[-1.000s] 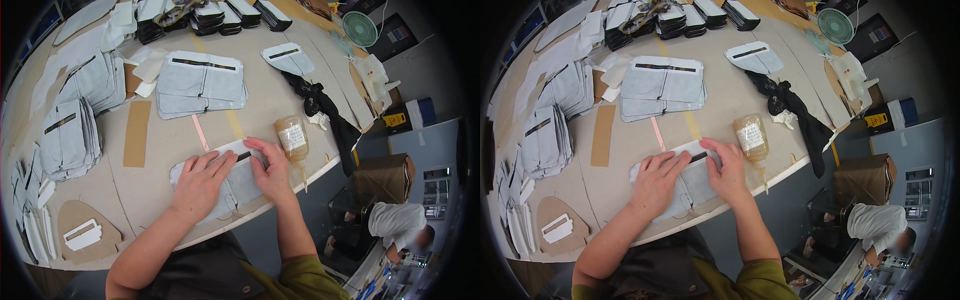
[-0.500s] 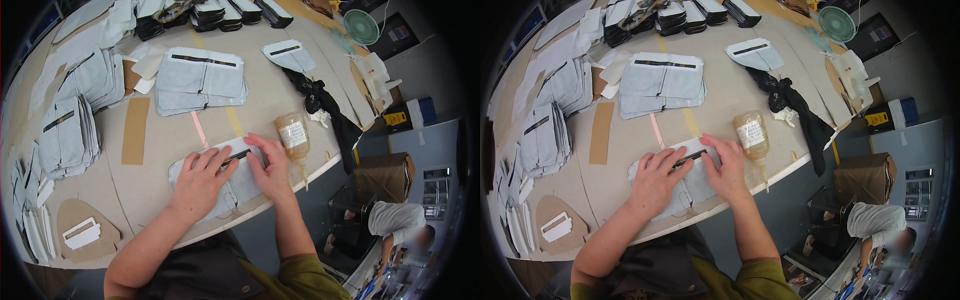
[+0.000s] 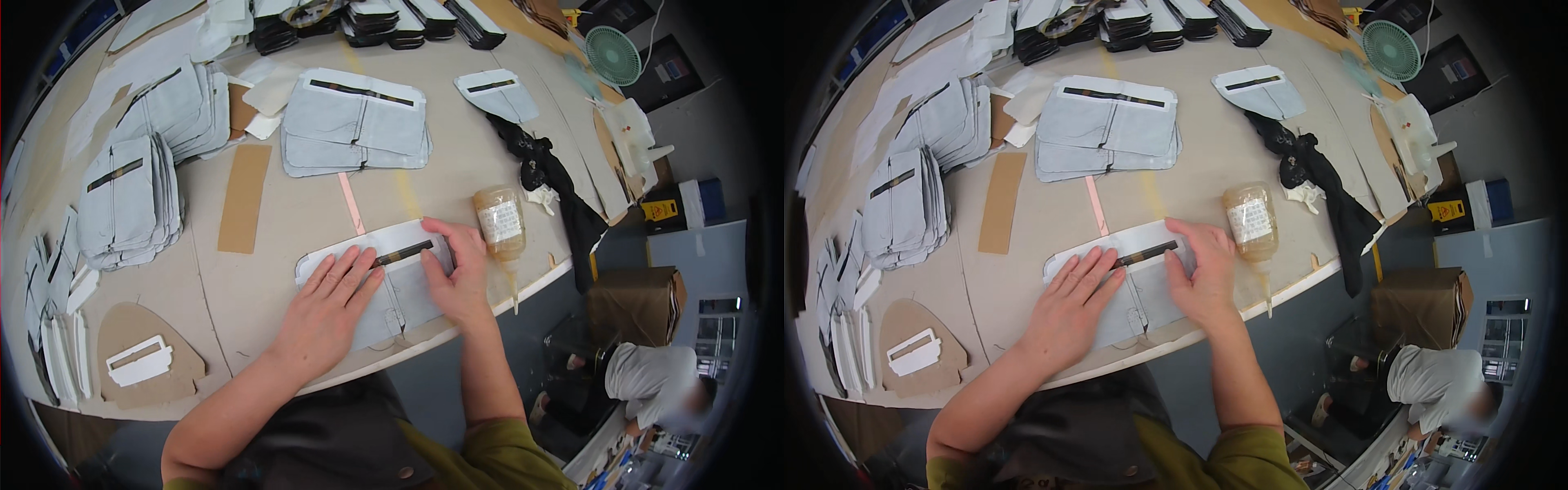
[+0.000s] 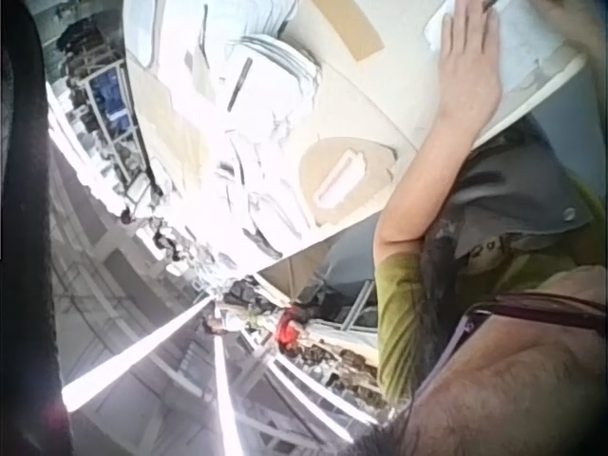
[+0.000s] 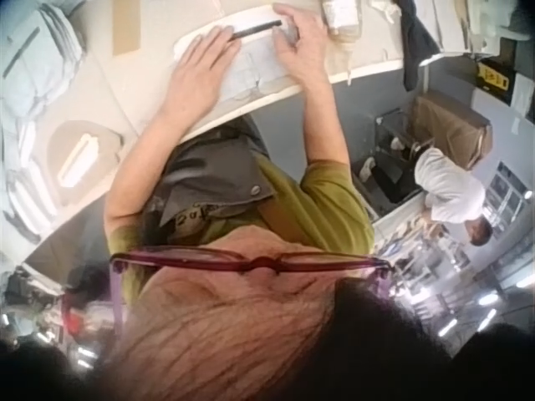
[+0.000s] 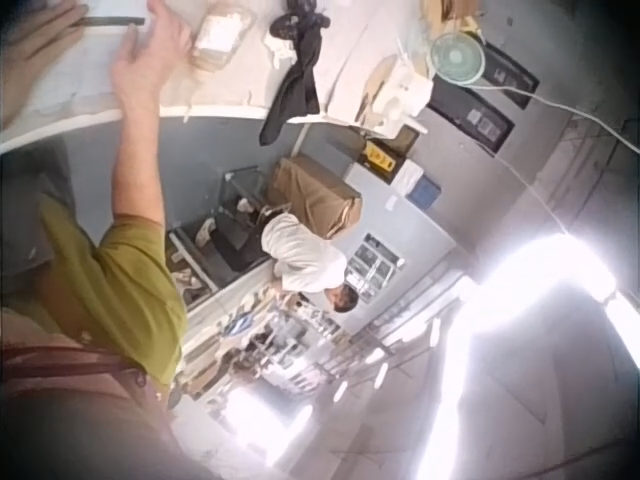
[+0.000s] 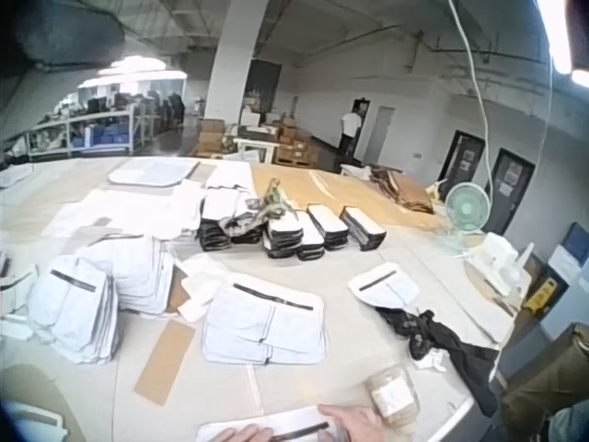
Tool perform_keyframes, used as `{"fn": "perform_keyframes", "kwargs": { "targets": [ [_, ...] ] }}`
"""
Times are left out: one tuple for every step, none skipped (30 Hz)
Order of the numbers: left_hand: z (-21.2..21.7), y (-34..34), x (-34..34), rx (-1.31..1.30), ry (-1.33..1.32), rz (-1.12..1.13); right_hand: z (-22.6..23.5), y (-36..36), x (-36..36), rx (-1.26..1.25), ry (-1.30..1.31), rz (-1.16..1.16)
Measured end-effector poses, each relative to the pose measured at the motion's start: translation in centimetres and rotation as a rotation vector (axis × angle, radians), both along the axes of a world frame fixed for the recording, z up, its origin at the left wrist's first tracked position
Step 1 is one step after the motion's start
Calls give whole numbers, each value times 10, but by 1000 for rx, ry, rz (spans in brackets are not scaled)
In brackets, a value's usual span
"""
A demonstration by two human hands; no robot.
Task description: Applying glue to plastic frames and attaching them to leather pouch components.
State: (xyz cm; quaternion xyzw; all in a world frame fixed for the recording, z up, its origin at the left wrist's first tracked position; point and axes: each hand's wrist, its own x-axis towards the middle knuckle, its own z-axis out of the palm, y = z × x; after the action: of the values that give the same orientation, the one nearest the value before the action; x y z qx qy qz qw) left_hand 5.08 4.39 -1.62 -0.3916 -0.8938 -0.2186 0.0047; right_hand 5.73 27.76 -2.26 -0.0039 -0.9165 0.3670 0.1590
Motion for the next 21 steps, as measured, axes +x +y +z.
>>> {"fn": "perform_keyframes", "kwargs": {
  "targets": [
    [1,-2,1,-2,6,-2,-1,2,1,-1,-1,9],
    [2,-3,2,-3,13,-5,-3,4,1,-13,-7,14],
    [2,-4,2,-3,13,5,-4,4,0,-24,-13,21],
    [2,-4,1,1,-9,7,-3,2,0,-23,-13,30],
    [2,-4,0,5,-31,8,-1,-1,-1,19,110,13],
    [1,-4,0,6,-32,15,0,-3,0,61,231,-6],
    [0,-4,0,-5,-25,4,0,-3,0,61,229,0],
    [-1,-3,0,-17,-17,-6,1,-3,0,49,208,116],
    [-2,-3,1,-16,-18,-5,2,-3,0,38,186,227],
    [-2,-3,1,-1,-24,0,7,-13,-2,3,132,243],
    [-3,-4,2,14,-30,6,7,-15,-4,3,131,243],
    [-2,-4,2,15,-29,7,7,-16,-8,16,84,288],
    [-2,-5,3,-1,-24,-3,7,-16,-10,29,37,332],
    [-1,-6,3,-16,-20,-11,7,-16,-11,30,37,334],
    [-1,-6,4,-14,-21,-8,7,-14,-11,7,18,327],
    [0,-6,5,-33,-17,-11,7,-13,-11,-17,-2,320],
    [0,-6,5,-53,-13,-13,7,-14,-11,-16,-4,323],
    [1,-7,5,-52,-12,-13,6,-15,-11,-14,-5,312],
    [2,-8,5,-66,-12,-13,5,-16,-11,-13,-6,301],
    [3,-8,5,-80,-11,-14,4,-16,-11,-13,-7,301],
    [2,-9,7,-82,-13,-13,3,-17,-10,-15,0,290]
  ]
}}
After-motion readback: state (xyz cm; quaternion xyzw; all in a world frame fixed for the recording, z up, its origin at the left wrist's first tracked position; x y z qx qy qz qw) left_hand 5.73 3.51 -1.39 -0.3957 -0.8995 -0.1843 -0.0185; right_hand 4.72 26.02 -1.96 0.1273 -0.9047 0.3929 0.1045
